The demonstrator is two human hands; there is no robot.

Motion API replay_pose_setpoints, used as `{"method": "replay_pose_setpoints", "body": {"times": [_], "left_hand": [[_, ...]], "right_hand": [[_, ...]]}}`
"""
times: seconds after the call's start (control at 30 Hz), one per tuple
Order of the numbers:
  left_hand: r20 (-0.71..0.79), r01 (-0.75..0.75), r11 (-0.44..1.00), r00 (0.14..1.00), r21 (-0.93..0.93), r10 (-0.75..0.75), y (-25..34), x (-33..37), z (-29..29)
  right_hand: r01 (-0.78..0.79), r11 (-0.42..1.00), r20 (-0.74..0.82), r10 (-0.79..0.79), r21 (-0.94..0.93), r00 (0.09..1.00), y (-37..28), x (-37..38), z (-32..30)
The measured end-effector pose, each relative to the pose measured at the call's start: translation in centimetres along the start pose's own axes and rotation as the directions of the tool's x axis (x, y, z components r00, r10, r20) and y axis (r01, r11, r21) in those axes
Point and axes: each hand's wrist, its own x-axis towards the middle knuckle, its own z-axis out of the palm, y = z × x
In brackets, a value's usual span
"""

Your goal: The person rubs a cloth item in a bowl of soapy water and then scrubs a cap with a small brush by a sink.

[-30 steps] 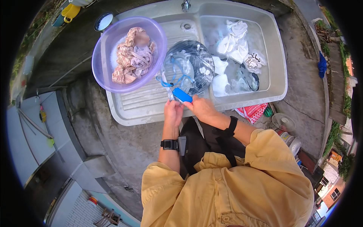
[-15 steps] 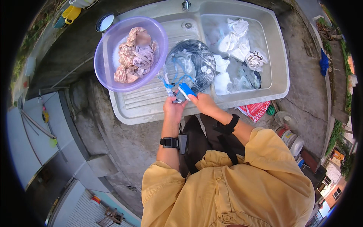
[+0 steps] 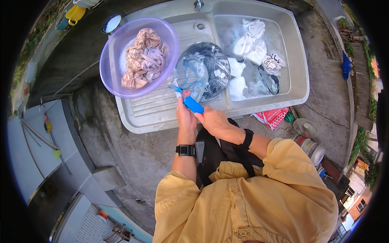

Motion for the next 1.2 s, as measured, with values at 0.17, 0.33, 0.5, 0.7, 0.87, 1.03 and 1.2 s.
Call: {"method": "replay_pose_setpoints", "body": {"times": [0.17,0.33,0.5,0.7,0.87,1.03,1.2], "left_hand": [[0.103,0.039,0.996,0.994,-0.080,-0.031,-0.2,0.4,-0.4],[0.024,0.072,0.991,0.997,-0.111,-0.069,0.0,-0.2,0.2],[0.141,0.146,0.988,0.980,-0.058,-0.137,0.3,-0.2,-1.0],[0.133,0.168,0.986,0.977,-0.006,-0.165,0.4,-0.4,-0.7],[0.046,0.442,0.894,0.894,0.071,-0.446,0.8,1.2,-0.7],[-0.006,0.404,0.891,0.911,0.206,-0.412,0.2,2.2,0.8],[0.126,0.224,0.970,0.964,0.091,-0.235,-0.7,0.9,0.7]], "right_hand": [[-0.009,0.999,-0.071,0.013,0.044,0.997,1.8,2.4,-0.8],[-0.034,0.999,0.003,0.034,0.024,0.999,-0.7,-0.6,0.0],[0.025,0.998,-0.014,-0.025,0.056,1.000,0.7,1.1,-0.1],[0.003,0.993,-0.145,-0.021,-0.120,0.989,5.0,4.9,-2.6],[-0.009,0.999,-0.110,0.005,-0.034,0.994,6.2,5.3,-1.7],[0.004,0.999,-0.130,0.003,0.052,0.992,6.4,5.3,-1.8],[-0.103,0.994,-0.149,0.106,0.029,0.983,6.0,4.8,-3.0]]}}
